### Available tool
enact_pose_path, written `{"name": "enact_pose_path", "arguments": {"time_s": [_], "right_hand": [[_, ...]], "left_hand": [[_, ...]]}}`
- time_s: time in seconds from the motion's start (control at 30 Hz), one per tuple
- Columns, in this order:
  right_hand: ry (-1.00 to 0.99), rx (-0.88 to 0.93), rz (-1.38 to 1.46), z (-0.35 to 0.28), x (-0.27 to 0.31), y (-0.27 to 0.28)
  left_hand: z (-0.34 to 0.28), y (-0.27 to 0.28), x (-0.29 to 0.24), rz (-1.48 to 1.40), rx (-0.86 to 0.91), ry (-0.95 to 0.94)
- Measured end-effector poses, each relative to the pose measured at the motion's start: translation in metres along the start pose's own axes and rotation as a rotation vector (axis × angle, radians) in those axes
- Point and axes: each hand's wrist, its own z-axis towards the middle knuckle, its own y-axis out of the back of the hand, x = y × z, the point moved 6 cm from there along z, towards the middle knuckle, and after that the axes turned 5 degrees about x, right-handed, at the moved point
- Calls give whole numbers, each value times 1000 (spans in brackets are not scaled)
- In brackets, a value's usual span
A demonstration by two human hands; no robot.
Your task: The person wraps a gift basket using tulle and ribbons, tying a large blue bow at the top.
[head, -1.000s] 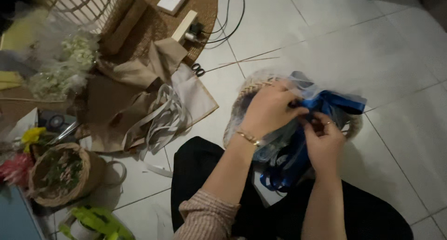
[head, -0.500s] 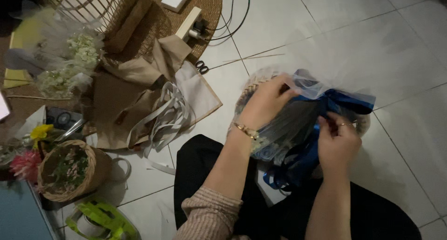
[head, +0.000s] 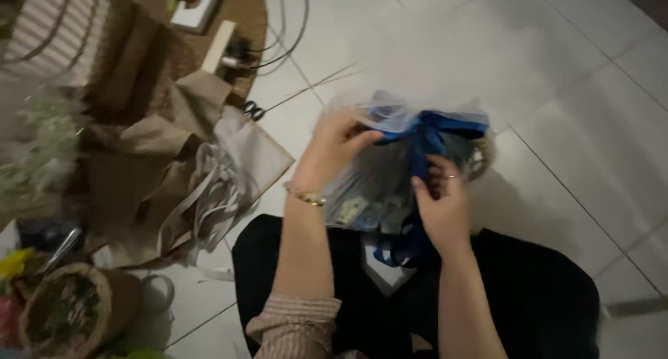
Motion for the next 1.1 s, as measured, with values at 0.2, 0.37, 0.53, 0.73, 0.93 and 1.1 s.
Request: {"name": "enact_pose_path", "arguments": {"time_s": [0.2, 0.37, 0.53, 0.73, 0.93, 1.1], "right_hand": [[-55, 37, -44, -15, 37, 24], [128, -230, -65, 17, 29, 78], [-17, -117, 37, 35, 51, 75], [-111, -111, 61, 42, 54, 59], [-101, -139, 572, 53, 21, 41], [-25, -215, 652, 57, 9, 34]], "left_hand": [[-6, 2, -13, -4, -39, 100], [-5, 0, 5, -131, -99, 148], [-6, -3, -6, -175, -124, 225], [-4, -10, 2, 12, -184, 252], [0, -14, -17, -167, -226, 283], [2, -20, -3, -121, -303, 314]]}}
